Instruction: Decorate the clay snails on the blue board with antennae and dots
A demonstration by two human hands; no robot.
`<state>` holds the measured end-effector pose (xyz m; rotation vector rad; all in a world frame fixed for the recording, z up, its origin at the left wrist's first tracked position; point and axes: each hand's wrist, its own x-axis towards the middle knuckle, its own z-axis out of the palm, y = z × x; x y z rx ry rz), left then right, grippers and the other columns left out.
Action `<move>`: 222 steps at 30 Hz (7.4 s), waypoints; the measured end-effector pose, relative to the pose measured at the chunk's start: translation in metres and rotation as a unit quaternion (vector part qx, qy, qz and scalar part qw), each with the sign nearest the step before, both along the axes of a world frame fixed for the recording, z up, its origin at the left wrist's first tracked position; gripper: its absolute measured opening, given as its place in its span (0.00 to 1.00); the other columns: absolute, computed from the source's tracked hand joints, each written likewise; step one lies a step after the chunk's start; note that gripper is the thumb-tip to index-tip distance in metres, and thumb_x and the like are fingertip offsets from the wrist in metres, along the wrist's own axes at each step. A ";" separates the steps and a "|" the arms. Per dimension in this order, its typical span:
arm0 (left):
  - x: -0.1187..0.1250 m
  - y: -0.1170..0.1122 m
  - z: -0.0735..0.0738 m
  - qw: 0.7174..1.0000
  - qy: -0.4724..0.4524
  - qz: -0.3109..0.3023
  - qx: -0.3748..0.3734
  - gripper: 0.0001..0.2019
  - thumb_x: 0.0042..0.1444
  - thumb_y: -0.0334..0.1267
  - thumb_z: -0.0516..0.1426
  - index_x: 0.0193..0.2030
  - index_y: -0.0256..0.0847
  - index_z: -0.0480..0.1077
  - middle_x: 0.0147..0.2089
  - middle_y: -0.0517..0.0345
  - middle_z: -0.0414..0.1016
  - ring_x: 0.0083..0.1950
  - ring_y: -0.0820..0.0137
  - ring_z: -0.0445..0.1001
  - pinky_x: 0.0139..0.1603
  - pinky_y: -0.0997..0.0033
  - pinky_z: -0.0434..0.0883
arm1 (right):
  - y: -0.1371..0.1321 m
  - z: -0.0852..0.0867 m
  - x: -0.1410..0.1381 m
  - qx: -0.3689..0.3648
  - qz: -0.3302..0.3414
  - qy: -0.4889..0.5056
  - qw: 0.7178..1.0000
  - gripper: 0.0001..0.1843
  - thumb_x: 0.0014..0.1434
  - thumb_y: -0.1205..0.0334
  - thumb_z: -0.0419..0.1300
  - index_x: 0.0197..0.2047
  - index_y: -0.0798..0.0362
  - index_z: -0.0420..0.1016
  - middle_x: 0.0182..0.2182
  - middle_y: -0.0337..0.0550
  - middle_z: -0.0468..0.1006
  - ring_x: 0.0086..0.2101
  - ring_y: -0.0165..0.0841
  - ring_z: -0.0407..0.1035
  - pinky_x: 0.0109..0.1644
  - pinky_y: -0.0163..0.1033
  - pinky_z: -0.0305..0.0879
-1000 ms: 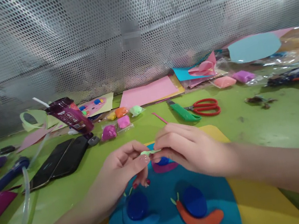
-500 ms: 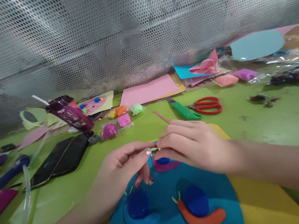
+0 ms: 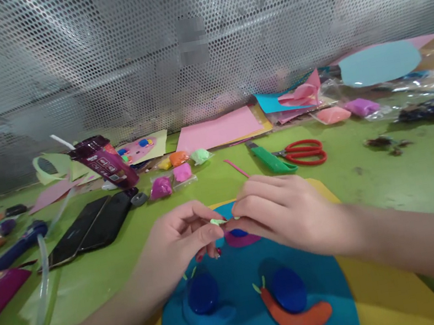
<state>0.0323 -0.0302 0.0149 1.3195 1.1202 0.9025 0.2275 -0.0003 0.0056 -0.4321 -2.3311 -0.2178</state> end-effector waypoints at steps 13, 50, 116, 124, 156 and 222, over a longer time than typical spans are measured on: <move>-0.007 0.011 0.002 0.998 0.033 0.048 0.029 0.09 0.54 0.42 0.58 0.30 0.39 0.72 0.17 0.66 0.66 0.21 0.77 0.66 0.20 0.81 0.60 | 0.014 0.022 0.009 -0.002 -0.057 -0.075 0.996 0.08 0.63 0.66 0.50 0.34 0.53 0.68 0.30 0.45 0.71 0.33 0.34 0.63 0.34 0.40 0.61; -0.019 0.025 -0.007 0.998 0.064 0.019 -0.012 0.11 0.54 0.45 0.57 0.29 0.40 0.71 0.19 0.64 0.69 0.22 0.78 0.65 0.23 0.80 0.61 | 0.051 0.029 0.026 -0.568 -0.043 -0.294 0.768 0.09 0.54 0.57 0.59 0.36 0.53 0.71 0.33 0.38 0.72 0.32 0.30 0.67 0.32 0.32 0.61; -0.018 0.022 -0.006 0.996 0.085 -0.002 -0.035 0.12 0.55 0.47 0.57 0.30 0.41 0.72 0.22 0.63 0.69 0.24 0.76 0.66 0.24 0.78 0.60 | 0.051 0.024 0.021 -0.523 -0.158 -0.275 0.791 0.20 0.50 0.45 0.59 0.25 0.53 0.62 0.23 0.36 0.65 0.23 0.27 0.57 0.24 0.34 0.50; -0.017 0.022 -0.004 0.995 0.091 -0.010 -0.043 0.11 0.55 0.46 0.56 0.31 0.41 0.72 0.21 0.63 0.69 0.25 0.76 0.66 0.24 0.79 0.59 | 0.049 0.026 0.021 -0.520 -0.160 -0.270 0.794 0.20 0.51 0.45 0.59 0.25 0.54 0.61 0.23 0.36 0.66 0.23 0.27 0.58 0.23 0.34 0.51; -0.017 0.022 -0.006 0.996 0.084 -0.020 -0.035 0.10 0.56 0.44 0.56 0.31 0.40 0.73 0.21 0.64 0.69 0.24 0.78 0.65 0.23 0.81 0.61 | 0.062 0.017 0.030 -0.526 -0.109 -0.278 0.796 0.19 0.49 0.48 0.62 0.24 0.53 0.61 0.22 0.34 0.64 0.23 0.26 0.57 0.24 0.34 0.50; -0.011 0.017 -0.006 0.997 0.014 -0.058 -0.040 0.10 0.56 0.43 0.55 0.30 0.40 0.69 0.23 0.64 0.73 0.22 0.78 0.69 0.24 0.79 0.64 | -0.002 0.009 -0.008 -0.264 -0.067 -0.003 0.962 0.15 0.56 0.53 0.59 0.44 0.53 0.71 0.36 0.44 0.71 0.31 0.29 0.67 0.32 0.33 0.64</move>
